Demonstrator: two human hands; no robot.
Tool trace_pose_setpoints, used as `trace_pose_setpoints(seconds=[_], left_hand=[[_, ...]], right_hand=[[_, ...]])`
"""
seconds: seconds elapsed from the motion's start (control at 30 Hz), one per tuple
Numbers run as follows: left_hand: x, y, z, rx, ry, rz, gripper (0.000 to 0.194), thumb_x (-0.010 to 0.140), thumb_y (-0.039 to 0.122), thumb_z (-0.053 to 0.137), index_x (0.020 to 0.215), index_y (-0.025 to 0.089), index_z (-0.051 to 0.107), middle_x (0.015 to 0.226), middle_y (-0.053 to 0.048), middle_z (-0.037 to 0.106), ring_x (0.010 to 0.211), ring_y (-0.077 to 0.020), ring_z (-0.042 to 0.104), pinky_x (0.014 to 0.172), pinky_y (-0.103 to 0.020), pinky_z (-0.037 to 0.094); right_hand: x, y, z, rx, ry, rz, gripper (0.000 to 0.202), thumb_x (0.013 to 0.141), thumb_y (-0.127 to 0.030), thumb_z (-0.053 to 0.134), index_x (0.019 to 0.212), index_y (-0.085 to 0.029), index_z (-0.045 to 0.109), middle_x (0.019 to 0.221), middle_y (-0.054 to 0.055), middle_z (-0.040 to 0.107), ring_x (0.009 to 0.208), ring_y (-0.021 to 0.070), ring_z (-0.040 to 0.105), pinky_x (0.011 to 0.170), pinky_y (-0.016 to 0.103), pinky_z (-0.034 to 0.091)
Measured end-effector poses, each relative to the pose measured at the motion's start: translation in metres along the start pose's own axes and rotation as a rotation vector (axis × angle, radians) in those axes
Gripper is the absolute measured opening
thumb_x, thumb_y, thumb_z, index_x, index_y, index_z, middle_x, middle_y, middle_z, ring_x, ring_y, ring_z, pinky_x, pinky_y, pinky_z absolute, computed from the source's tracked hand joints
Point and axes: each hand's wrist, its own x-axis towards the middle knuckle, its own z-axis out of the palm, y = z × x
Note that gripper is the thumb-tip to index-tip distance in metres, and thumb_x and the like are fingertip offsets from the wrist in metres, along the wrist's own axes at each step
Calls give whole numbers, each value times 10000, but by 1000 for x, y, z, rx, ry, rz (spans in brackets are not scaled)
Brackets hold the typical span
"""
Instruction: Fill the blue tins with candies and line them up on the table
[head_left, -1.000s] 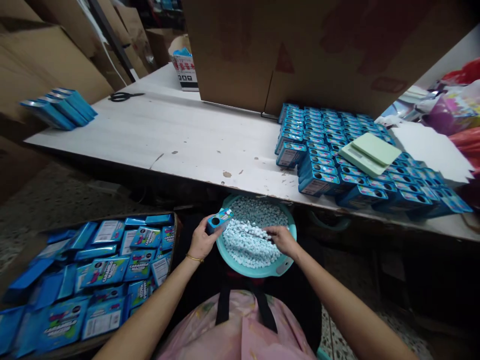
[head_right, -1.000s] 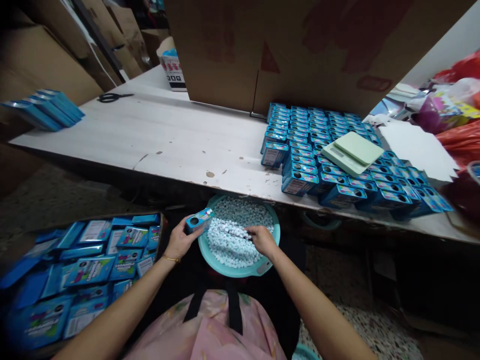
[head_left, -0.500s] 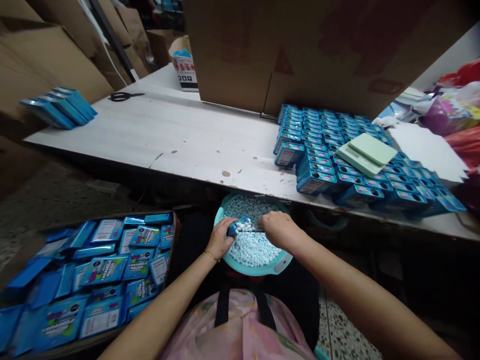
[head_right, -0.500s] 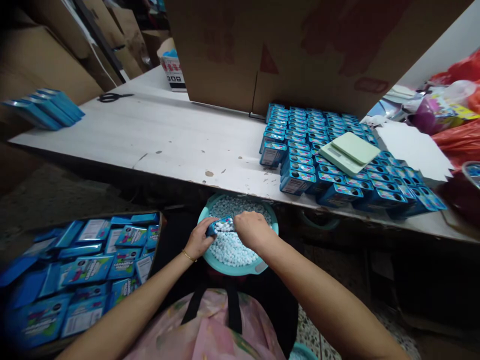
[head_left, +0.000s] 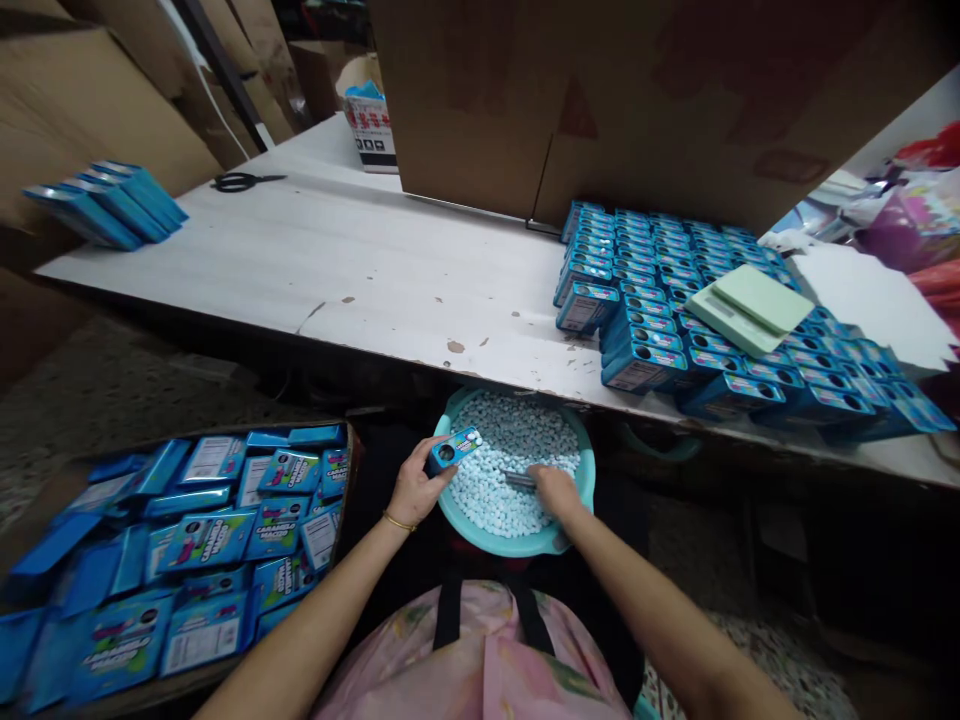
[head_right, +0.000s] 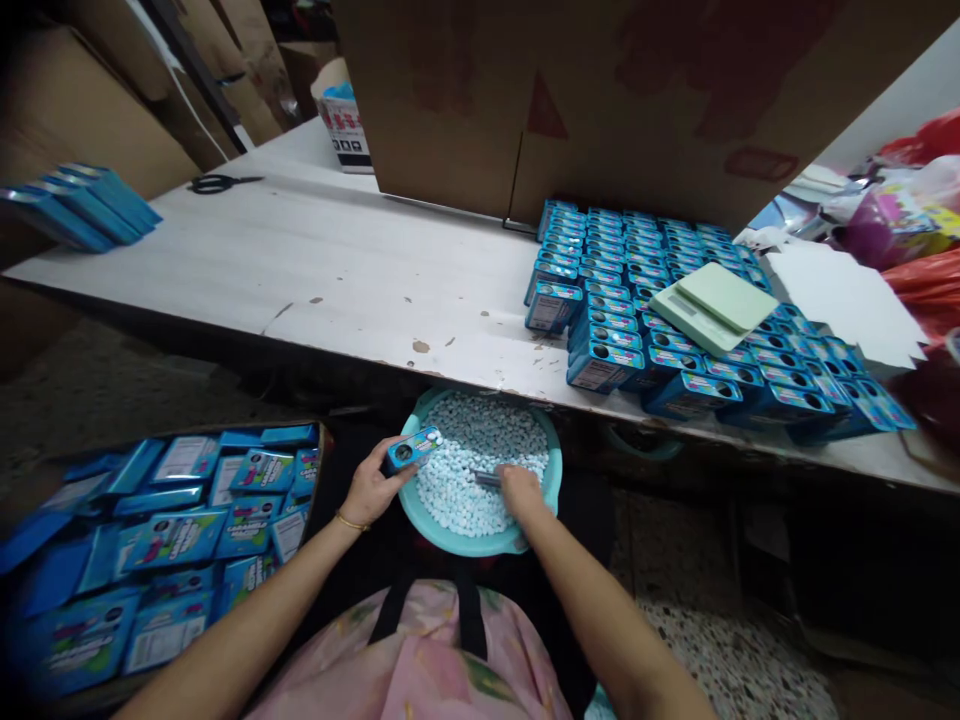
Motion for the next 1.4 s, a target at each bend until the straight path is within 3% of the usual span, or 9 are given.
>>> trace_pose_setpoints(seconds=[0.17,0.33,0.47,0.63,0.8,0.9,1.07,1.23,1.4], left_hand=[[-1,4,-4,3,38,-75,419,676,339,614,1052,179,521,985,-45,603,903,-178,573,853,-345,443],[2,6,-13,22,112,-95,449,657,375,623,1045,166,537,980,-48,620,906,-192,578,847,-341,443],[6,7,-11,44,110,-73,430,668,339,613,1056,174,528,982,-44,612,915,-185,571,859,-339,438],[8,10,11,44,22,46,385,670,202,577,1052,185,528,1059,-56,566,1000,-194,532,909,-355,410],[6,12,28,66,-72,139,449,637,97,534,1073,205,521,1088,-53,550,1043,-200,508,948,-370,387],[5,14,31,88,-92,169,462,630,85,523,1076,206,524,1086,-57,548,1045,-202,505,948,-373,388],[5,17,34,74,-117,189,473,630,74,510,1083,210,525,1081,-55,553,1042,-201,507,942,-380,391],[5,14,27,7,-76,159,398,662,126,545,1054,195,529,1073,-61,559,1035,-194,514,942,-367,393],[1,11,9,-16,-25,87,371,676,199,584,1043,191,531,1084,-61,555,1032,-196,523,930,-357,404]], right_hand=[[29,-37,35,404,82,-46,315,761,-178,423,981,-269,629,973,31,649,953,255,562,795,326,439],[28,-8,29,732,64,-83,298,720,-174,433,917,-230,650,836,21,657,795,200,592,711,296,470],[6,15,1,829,94,-143,321,708,-182,417,932,-165,645,735,27,640,612,137,553,588,255,443],[-27,14,-62,634,141,-289,311,757,-190,400,942,-181,650,729,19,638,647,121,540,592,224,402],[-47,-12,-116,98,112,-246,308,708,-92,422,835,-233,664,807,53,656,784,176,581,649,251,385],[-52,-31,-133,-147,77,-204,292,701,-76,424,830,-206,650,826,96,647,790,212,594,656,286,393],[-60,-51,-147,-245,46,-216,253,741,-100,411,857,-164,626,843,134,636,790,235,599,670,315,404],[-63,-11,-131,-191,115,-194,334,740,-71,382,911,-243,610,896,68,636,825,203,591,676,286,390],[-32,33,-55,-23,77,-2,343,789,-86,328,942,-215,606,921,91,632,847,190,584,699,293,401]])
